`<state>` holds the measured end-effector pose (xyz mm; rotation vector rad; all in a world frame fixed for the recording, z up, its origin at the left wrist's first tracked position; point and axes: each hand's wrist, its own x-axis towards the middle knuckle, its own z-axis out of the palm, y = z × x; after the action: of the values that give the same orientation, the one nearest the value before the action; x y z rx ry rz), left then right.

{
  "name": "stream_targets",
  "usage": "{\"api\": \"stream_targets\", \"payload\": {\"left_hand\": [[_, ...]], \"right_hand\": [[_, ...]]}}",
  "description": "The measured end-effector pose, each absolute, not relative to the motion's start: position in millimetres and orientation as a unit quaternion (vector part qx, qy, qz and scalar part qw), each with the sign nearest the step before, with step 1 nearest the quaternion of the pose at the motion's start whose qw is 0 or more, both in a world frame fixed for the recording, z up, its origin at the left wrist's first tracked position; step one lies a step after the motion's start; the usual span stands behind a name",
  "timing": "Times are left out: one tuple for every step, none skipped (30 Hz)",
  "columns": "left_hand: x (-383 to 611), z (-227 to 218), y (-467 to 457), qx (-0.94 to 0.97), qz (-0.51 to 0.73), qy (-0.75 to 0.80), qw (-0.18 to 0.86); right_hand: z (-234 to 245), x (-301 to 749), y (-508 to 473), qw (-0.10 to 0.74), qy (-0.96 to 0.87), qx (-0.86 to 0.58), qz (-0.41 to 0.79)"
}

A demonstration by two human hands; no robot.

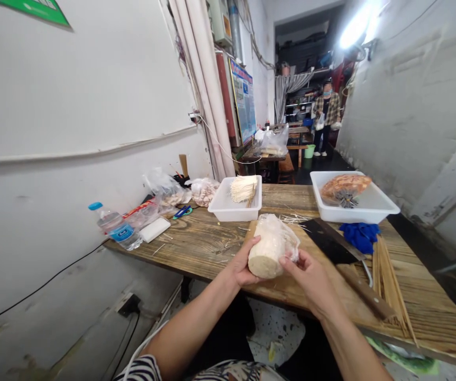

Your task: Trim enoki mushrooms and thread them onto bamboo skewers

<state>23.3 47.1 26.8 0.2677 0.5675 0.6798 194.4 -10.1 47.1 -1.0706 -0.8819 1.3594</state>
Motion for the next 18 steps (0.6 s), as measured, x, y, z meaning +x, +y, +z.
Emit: {"api": "stream_targets", "payload": {"left_hand": [[23,26,48,0.131,0.328,0.271,0.895],[23,26,49,0.131,0.33,0.272,0.895],[23,25,50,0.128,0.332,0.275,0.893],[22,24,51,0.126,0.335,0.28,0.891],[21,24,52,0.123,0.338,0.283,0.889],[19,23,53,0.121,0.342,0.285,0.887],[18,21,54,0.119,0.344,0.286,0.886],[16,20,54,0.118,0.342,0.288,0.887],[15,19,54,0.117,0.339,0.29,0.887],[13,18,54,0.118,0.335,0.29,0.889],[12,16,54,0.118,0.331,0.291,0.89],[11,15,54,0.119,0.326,0.291,0.891],[9,13,53,0.122,0.322,0.289,0.893],[7,12,53,0.129,0.316,0.286,0.895],[6,11,52,0.138,0.31,0.282,0.897],[4,9,52,0.149,0.304,0.278,0.899],[2,8,52,0.161,0.298,0.275,0.9],[1,7,52,0.172,0.293,0.272,0.9]], "right_hand": [[44,193,-10,0.572,-0.373,-0.455,0.572],[43,192,-10,0.581,-0.368,-0.452,0.568],[42,192,-9,0.59,-0.36,-0.446,0.568],[42,193,-8,0.598,-0.351,-0.439,0.571],[44,194,-7,0.605,-0.341,-0.431,0.577],[45,196,-5,0.61,-0.33,-0.423,0.583],[46,199,-3,0.615,-0.32,-0.417,0.588],[47,201,0,0.619,-0.31,-0.412,0.592],[48,204,4,0.622,-0.302,-0.408,0.596],[48,207,8,0.624,-0.297,-0.404,0.599],[47,210,12,0.626,-0.294,-0.402,0.601],[47,213,18,0.627,-0.292,-0.4,0.601],[46,216,23,0.629,-0.292,-0.4,0.599],[47,219,28,0.633,-0.294,-0.402,0.593],[48,222,34,0.639,-0.296,-0.404,0.584],[50,225,40,0.646,-0.298,-0.408,0.572],[53,228,46,0.654,-0.302,-0.412,0.558],[56,231,51,0.66,-0.307,-0.418,0.544]]}}
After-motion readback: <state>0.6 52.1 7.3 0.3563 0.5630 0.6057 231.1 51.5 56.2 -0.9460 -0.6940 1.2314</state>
